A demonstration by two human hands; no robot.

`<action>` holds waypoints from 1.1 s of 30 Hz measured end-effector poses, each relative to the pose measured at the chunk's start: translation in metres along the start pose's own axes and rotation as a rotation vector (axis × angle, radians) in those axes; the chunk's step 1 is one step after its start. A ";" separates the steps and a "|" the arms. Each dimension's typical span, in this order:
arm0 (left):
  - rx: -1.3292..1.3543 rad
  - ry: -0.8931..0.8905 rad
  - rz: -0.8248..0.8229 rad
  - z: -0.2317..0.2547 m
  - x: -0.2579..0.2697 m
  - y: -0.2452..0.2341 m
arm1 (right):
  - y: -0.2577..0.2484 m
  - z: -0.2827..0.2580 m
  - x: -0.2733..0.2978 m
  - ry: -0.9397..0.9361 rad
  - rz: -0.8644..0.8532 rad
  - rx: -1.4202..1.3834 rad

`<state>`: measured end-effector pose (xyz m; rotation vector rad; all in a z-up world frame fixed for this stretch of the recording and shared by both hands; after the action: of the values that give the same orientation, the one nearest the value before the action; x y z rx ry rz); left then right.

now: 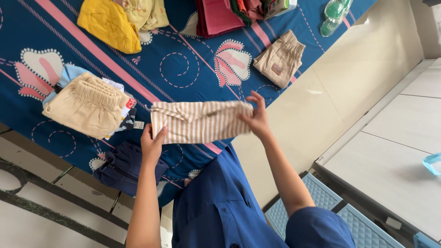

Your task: The person folds several pieces of clothing on a bed, including pants, a t-shirt, and shorts. They smooth and fold each item neatly, then place the folded pieces into a stack on the bed.

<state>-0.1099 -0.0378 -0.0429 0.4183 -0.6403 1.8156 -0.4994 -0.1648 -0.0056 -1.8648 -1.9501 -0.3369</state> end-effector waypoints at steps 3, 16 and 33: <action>-0.043 -0.078 0.032 -0.062 -0.008 -0.004 | 0.004 0.069 -0.023 0.095 0.075 0.021; -0.251 -0.004 0.252 -0.069 -0.067 -0.011 | 0.050 0.054 -0.022 0.004 -0.008 0.635; 0.025 -0.094 0.082 -0.041 -0.046 -0.007 | 0.194 0.068 0.033 -0.061 -0.195 0.685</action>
<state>-0.0872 -0.0458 -0.1008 0.5024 -0.7093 1.8922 -0.3159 -0.0913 -0.0724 -1.2580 -1.9524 0.3098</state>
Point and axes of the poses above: each hand's wrist, its own x-axis away from the middle knuckle, its own y-axis out of the palm, z = x × y, the point moved 10 cm from there along -x, towards the middle knuckle, and after that the axes turned 1 degree about x, right-handed, at the moved point
